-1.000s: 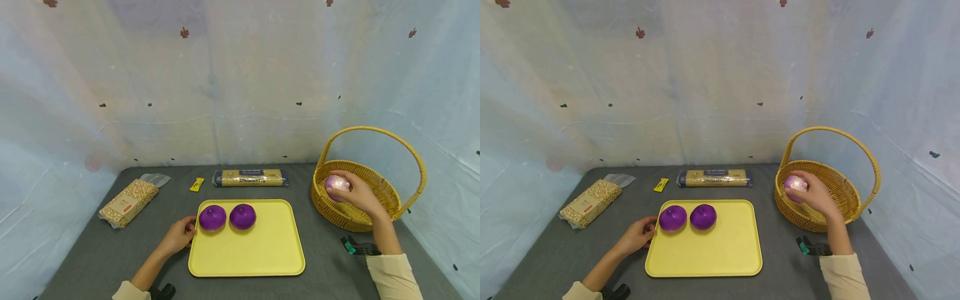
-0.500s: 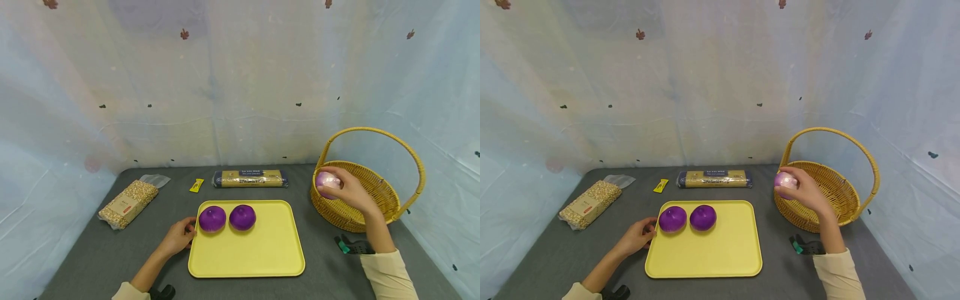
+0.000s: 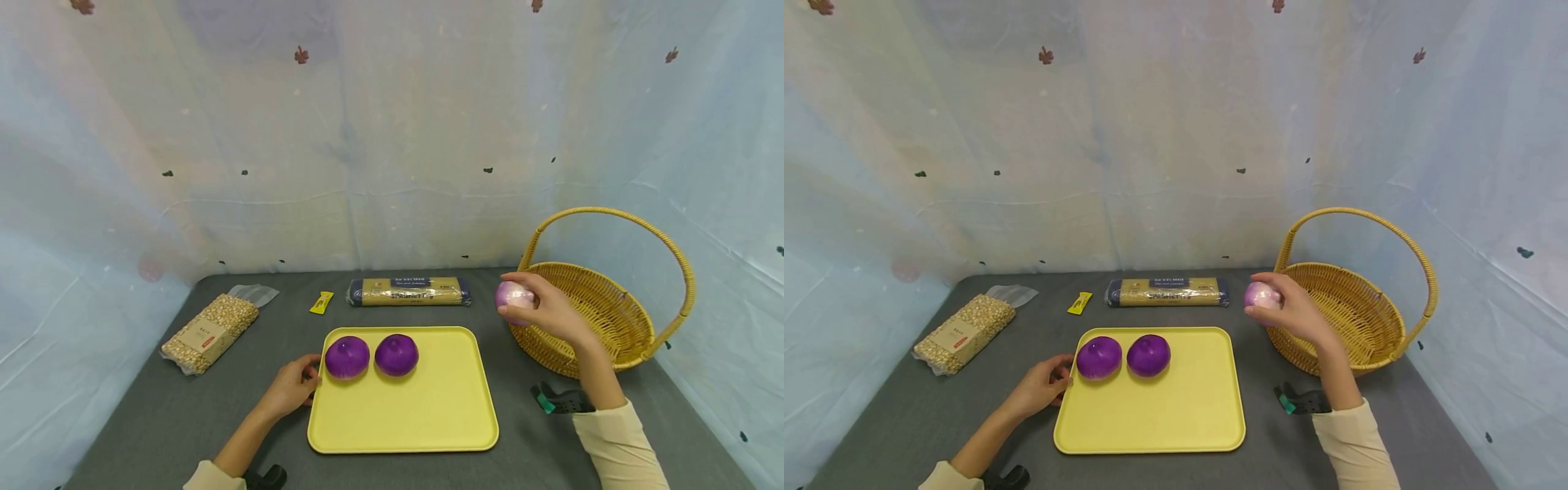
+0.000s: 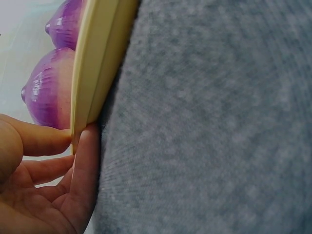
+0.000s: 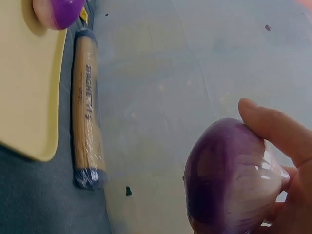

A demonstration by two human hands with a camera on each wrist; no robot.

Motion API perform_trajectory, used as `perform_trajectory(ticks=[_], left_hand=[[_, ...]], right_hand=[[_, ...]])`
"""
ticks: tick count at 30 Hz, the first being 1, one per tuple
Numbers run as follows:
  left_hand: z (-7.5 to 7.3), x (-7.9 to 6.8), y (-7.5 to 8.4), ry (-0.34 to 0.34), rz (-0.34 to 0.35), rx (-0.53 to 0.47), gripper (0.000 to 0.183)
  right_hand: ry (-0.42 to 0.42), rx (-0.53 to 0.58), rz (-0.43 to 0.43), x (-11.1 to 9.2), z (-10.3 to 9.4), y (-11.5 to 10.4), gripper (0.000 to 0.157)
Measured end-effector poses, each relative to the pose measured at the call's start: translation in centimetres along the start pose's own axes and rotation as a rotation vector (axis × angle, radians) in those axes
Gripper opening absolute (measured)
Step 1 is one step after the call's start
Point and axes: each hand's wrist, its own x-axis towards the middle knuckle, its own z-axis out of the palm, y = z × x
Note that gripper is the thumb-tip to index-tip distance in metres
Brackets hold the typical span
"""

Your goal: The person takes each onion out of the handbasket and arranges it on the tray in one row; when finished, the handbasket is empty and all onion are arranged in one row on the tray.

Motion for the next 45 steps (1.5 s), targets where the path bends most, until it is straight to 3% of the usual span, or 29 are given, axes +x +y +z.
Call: perform_trajectory(ticks=[16, 36, 45], left_hand=[[0.0, 0.0, 0.1, 0.002, -0.010, 0.000, 0.039], [0.0, 0.0, 0.2, 0.002, -0.023, -0.012, 0.039], [0.1, 0.0, 0.1, 0.005, -0.019, -0.004, 0.039]], right_hand=[[-0.093, 0.090, -0.040, 1.1, 3.8, -0.2, 0.057], [-0.192, 0.071, -0.105, 1.5, 8.8, 0.8, 0.056], [-0.200, 0.058, -0.130, 1.5, 10.8, 1.8, 0.058]])
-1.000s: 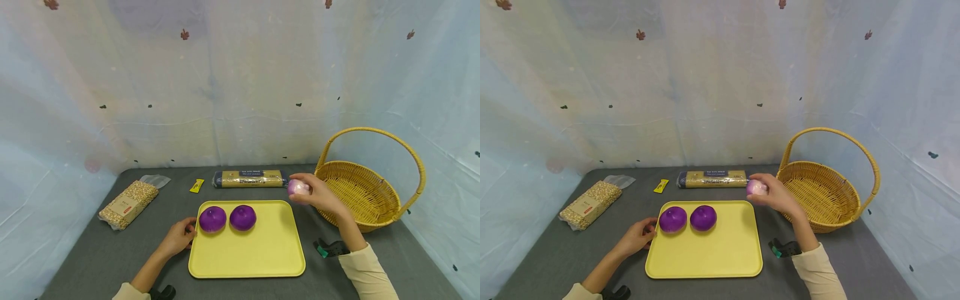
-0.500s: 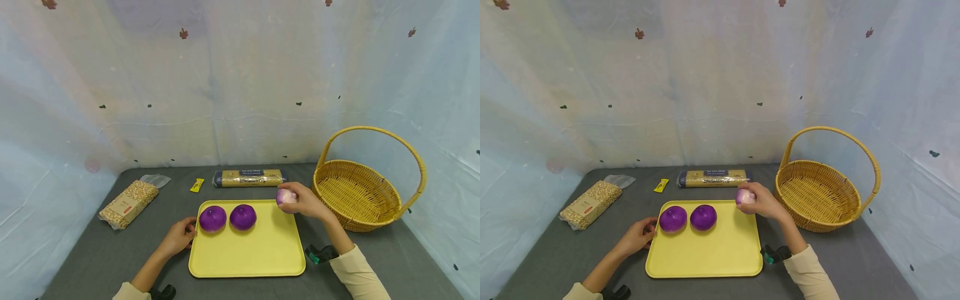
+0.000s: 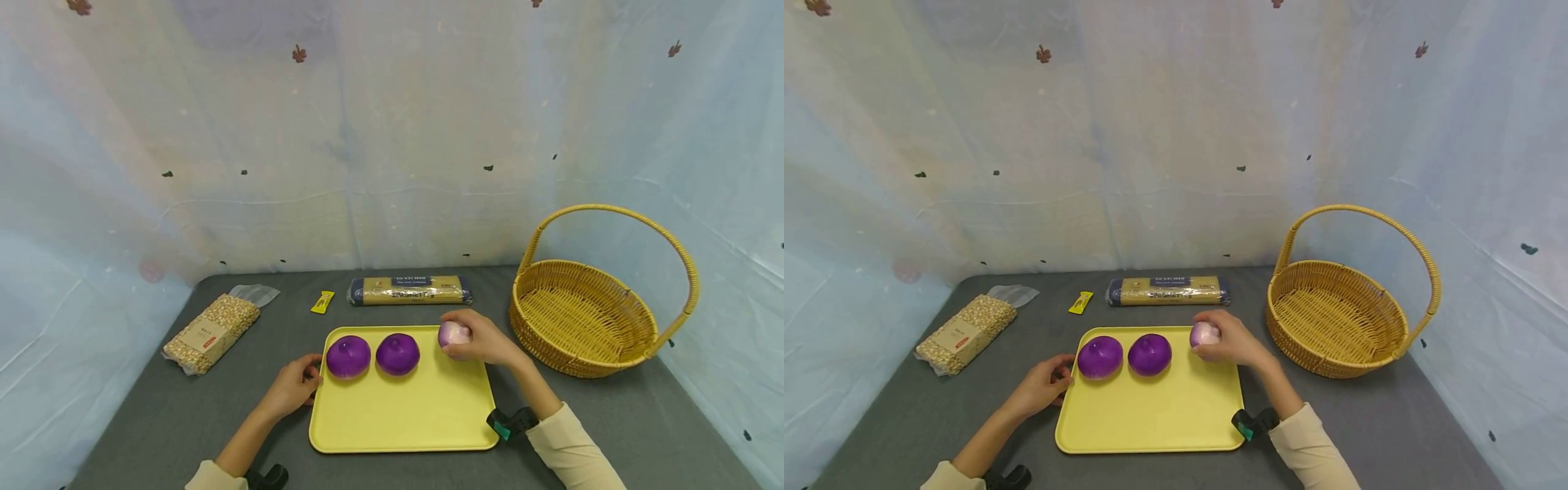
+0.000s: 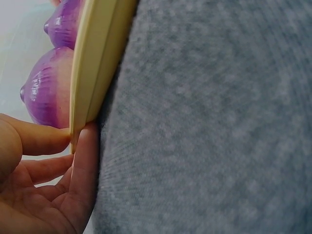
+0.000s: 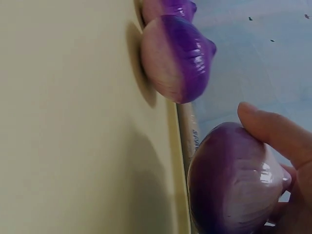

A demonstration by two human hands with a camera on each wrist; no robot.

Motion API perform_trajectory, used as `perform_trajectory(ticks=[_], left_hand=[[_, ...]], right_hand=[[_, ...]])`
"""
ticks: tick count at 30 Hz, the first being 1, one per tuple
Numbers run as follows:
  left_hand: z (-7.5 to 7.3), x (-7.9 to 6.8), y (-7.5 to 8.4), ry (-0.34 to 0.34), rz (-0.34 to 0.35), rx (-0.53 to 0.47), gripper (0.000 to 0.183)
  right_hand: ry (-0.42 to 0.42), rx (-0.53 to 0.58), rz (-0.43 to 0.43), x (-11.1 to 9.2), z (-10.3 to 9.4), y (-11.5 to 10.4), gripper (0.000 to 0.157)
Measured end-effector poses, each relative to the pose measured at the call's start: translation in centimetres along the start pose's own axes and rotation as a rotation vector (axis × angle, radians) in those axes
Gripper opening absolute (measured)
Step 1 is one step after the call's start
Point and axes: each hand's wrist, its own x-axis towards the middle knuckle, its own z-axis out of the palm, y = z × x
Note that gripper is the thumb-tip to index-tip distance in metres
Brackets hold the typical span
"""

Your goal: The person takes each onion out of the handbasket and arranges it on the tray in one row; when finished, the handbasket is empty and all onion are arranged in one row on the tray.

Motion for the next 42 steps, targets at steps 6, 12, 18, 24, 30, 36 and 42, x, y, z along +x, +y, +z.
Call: perform_trajectory(ticks=[6, 12, 18, 24, 30, 36, 42], left_hand=[[0.0, 0.0, 0.0, -0.004, -0.001, -0.005, 0.040], [0.0, 0.0, 0.0, -0.005, 0.000, -0.006, 0.040], [0.1, 0.1, -0.2, -0.010, -0.002, -0.008, 0.040], [0.0, 0.0, -0.2, -0.013, 0.003, -0.008, 0.041], [-0.2, 0.1, 0.0, -0.018, 0.013, -0.011, 0.039], [-0.3, 0.1, 0.1, -0.019, 0.005, -0.010, 0.039], [-0.4, -0.2, 0.3, -0.025, 0.011, -0.011, 0.039]], right_hand=[[-0.017, 0.022, -0.013, 0.1, 0.8, 0.2, 0.058], [-0.025, 0.025, -0.029, 0.2, 1.5, 0.1, 0.058], [-0.045, 0.021, -0.014, 0.2, 1.9, -0.1, 0.056], [-0.064, 0.004, 0.004, 0.1, 1.9, -0.1, 0.056], [-0.075, -0.014, 0.010, 0.1, 1.7, -0.1, 0.057], [-0.094, -0.012, 0.017, 0.1, 1.6, -0.3, 0.057], [-0.110, -0.001, 0.036, 0.2, 1.7, -0.3, 0.060]])
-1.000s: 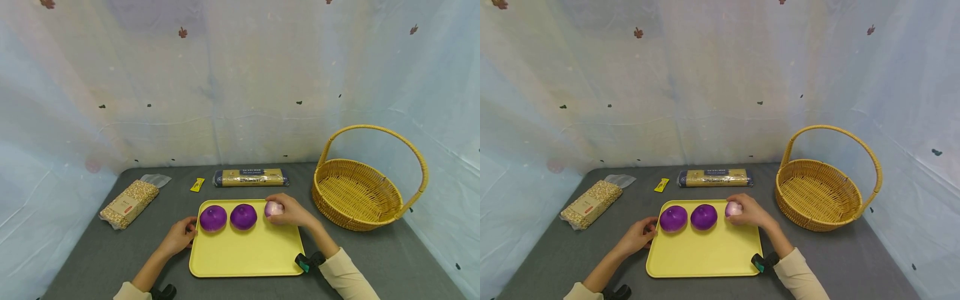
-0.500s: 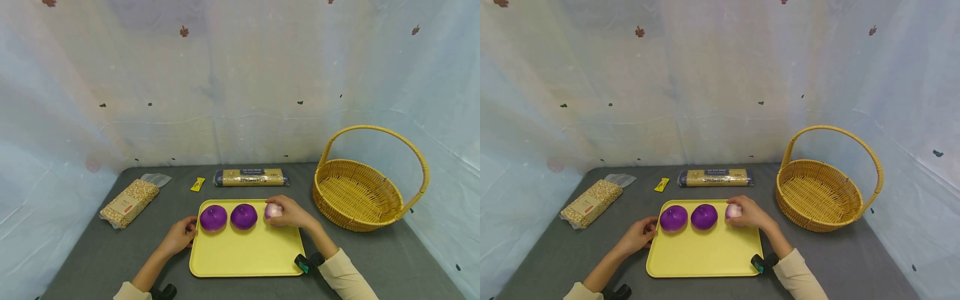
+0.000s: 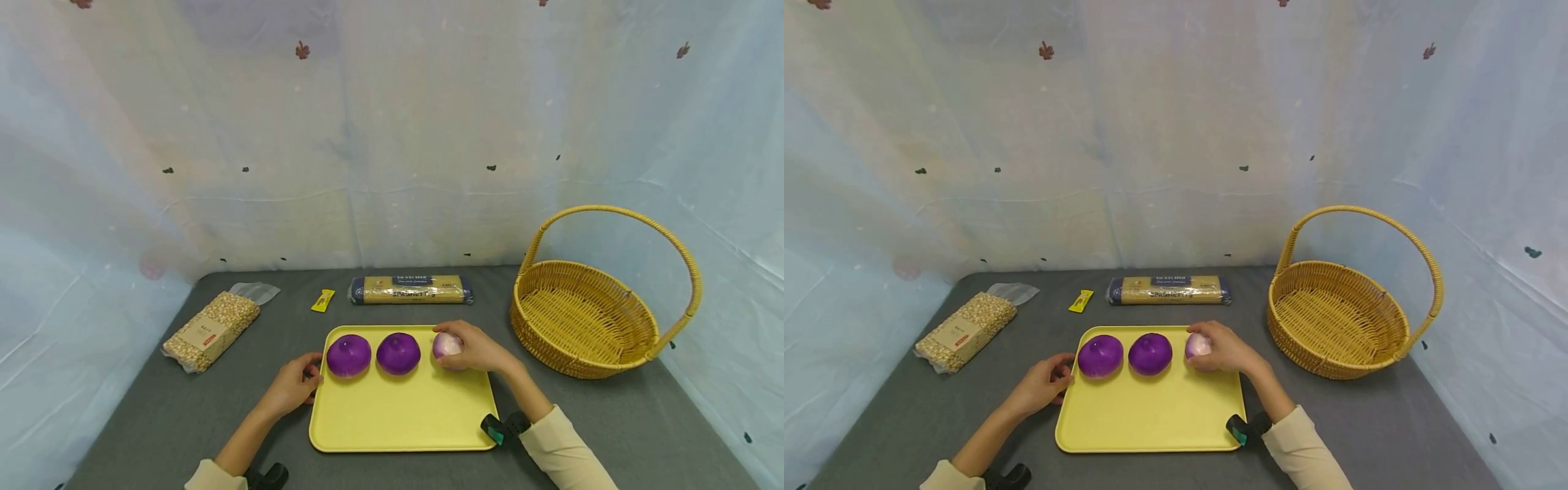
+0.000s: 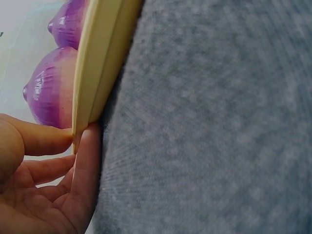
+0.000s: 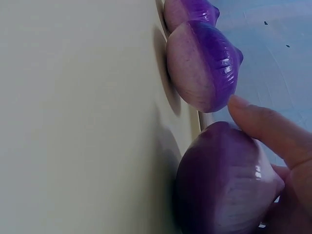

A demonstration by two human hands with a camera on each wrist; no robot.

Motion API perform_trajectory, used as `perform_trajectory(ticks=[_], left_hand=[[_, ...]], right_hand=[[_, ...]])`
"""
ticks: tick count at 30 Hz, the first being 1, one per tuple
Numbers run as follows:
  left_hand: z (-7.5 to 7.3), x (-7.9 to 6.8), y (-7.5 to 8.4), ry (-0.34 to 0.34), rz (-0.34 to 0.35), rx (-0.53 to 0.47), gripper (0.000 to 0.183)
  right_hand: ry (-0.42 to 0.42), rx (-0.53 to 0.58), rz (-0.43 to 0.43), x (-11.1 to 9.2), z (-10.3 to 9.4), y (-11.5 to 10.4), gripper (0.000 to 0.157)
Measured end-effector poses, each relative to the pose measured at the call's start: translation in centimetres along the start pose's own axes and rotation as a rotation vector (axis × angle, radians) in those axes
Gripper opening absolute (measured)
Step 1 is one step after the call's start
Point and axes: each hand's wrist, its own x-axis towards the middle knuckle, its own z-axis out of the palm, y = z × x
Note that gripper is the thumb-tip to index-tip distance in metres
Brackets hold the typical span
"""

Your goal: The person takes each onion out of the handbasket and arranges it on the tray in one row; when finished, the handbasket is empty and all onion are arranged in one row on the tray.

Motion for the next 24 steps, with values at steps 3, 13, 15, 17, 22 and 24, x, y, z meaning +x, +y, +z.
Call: perform_trajectory(ticks=[3, 13, 15, 17, 22, 24], left_hand=[[0.03, -0.01, 0.04, 0.004, -0.004, 0.004, 0.039], [0.11, 0.24, -0.20, 0.008, -0.003, 0.008, 0.040], [0.09, 0.22, -0.14, 0.007, 0.002, 0.008, 0.039], [0.09, 0.22, -0.11, 0.008, 0.007, 0.007, 0.039], [0.07, 0.18, -0.12, 0.004, 0.002, 0.007, 0.039], [0.05, 0.18, -0.13, 0.002, 0.002, 0.007, 0.039]], right_hand=[[-0.002, 0.001, 0.008, -0.02, -0.01, -0.01, 0.062], [0.008, 0.014, 0.022, -0.15, -0.21, -0.22, 0.067], [0.012, 0.013, 0.026, -0.18, -0.30, -0.26, 0.067], [0.018, 0.004, 0.027, -0.22, -0.39, -0.29, 0.068], [0.021, 0.000, 0.022, -0.32, -0.55, -0.25, 0.070], [0.028, 0.010, 0.022, -0.39, -0.65, -0.34, 0.070]])
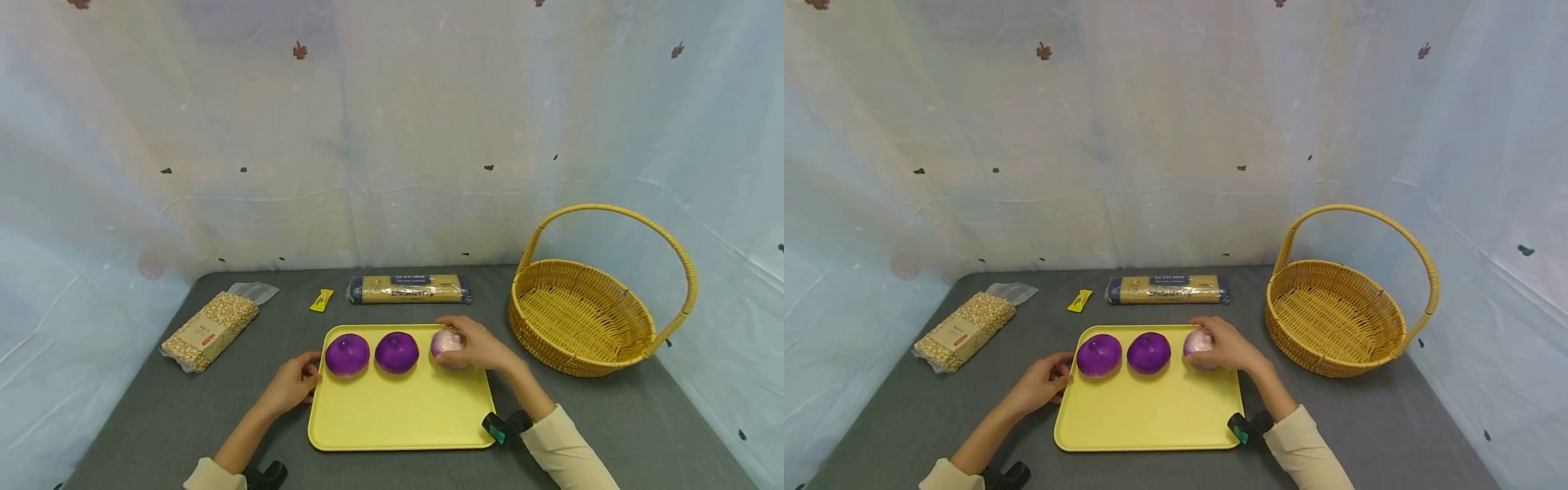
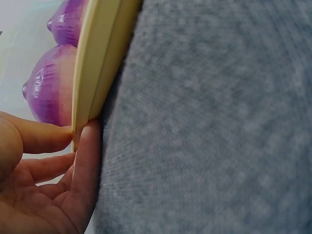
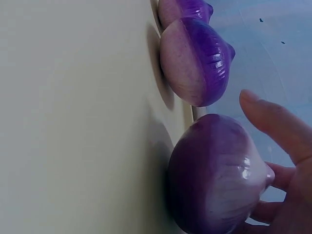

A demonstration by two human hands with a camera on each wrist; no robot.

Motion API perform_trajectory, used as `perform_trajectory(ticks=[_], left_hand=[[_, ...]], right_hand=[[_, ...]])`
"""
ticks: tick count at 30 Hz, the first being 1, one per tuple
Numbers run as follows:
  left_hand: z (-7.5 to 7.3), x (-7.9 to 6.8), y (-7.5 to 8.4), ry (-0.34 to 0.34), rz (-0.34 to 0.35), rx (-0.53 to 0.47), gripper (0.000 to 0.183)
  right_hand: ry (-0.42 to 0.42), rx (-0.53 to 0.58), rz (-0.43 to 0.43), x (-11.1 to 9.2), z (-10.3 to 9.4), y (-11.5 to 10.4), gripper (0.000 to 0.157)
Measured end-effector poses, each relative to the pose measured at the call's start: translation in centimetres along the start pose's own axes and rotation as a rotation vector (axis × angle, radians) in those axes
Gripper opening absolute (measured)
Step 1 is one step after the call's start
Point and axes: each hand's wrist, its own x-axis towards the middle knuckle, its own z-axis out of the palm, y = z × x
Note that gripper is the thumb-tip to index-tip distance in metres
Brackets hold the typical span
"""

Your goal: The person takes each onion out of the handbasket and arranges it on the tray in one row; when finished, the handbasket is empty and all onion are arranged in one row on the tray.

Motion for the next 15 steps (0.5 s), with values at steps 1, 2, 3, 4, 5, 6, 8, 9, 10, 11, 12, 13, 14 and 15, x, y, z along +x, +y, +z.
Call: perform_trajectory(ticks=[1, 2, 3, 4, 5, 6, 8, 9, 10, 11, 12, 13, 14, 15], left_hand=[[0.0, 0.0, 0.0, 0.000, 0.001, 0.000, 0.039], [-0.1, 0.0, 0.0, 0.000, 0.003, 0.002, 0.040], [-0.1, 0.0, 0.0, -0.001, 0.005, 0.002, 0.040], [-0.2, 0.0, 0.0, -0.001, 0.008, 0.001, 0.040], [-0.2, 0.0, 0.0, -0.002, 0.009, 0.004, 0.040], [-0.3, 0.0, 0.0, -0.005, 0.012, 0.006, 0.040], [-0.5, -0.1, 0.0, -0.022, 0.018, 0.013, 0.040], [-0.6, -0.1, 0.0, -0.031, 0.024, 0.025, 0.040], [-0.8, -0.2, 0.0, -0.036, 0.032, 0.041, 0.040], [-1.0, -0.2, 0.1, -0.041, 0.039, 0.058, 0.040], [-1.2, -0.2, 0.1, -0.046, 0.049, 0.076, 0.040], [-1.4, -0.2, 0.1, -0.048, 0.060, 0.101, 0.040], [-1.6, -0.1, 0.1, -0.043, 0.073, 0.134, 0.040], [-1.9, -0.1, 0.1, -0.037, 0.086, 0.165, 0.040]], right_hand=[[0.005, 0.000, -0.004, 0.0, -0.1, 0.0, 0.071], [0.011, 0.005, -0.007, 0.0, -0.1, -0.1, 0.071], [0.015, 0.017, -0.004, 0.0, -0.2, -0.1, 0.071], [0.019, 0.020, -0.006, 0.0, -0.3, -0.2, 0.071], [0.022, 0.015, -0.013, 0.0, -0.4, -0.2, 0.071], [0.027, 0.008, -0.014, -0.1, -0.5, -0.3, 0.070], [0.041, -0.014, -0.009, -0.3, -0.7, -0.3, 0.070], [0.050, -0.026, -0.006, -0.4, -0.8, -0.4, 0.070], [0.062, -0.039, 0.000, -0.6, -0.9, -0.4, 0.071], [0.076, -0.055, 0.003, -0.7, -1.1, -0.5, 0.071], [0.092, -0.062, 0.011, -0.9, -1.2, -0.5, 0.071], [0.108, -0.072, 0.017, -1.1, -1.4, -0.5, 0.072], [0.125, -0.082, 0.021, -1.3, -1.6, -0.4, 0.072], [0.138, -0.094, 0.026, -1.6, -1.8, -0.4, 0.073]])
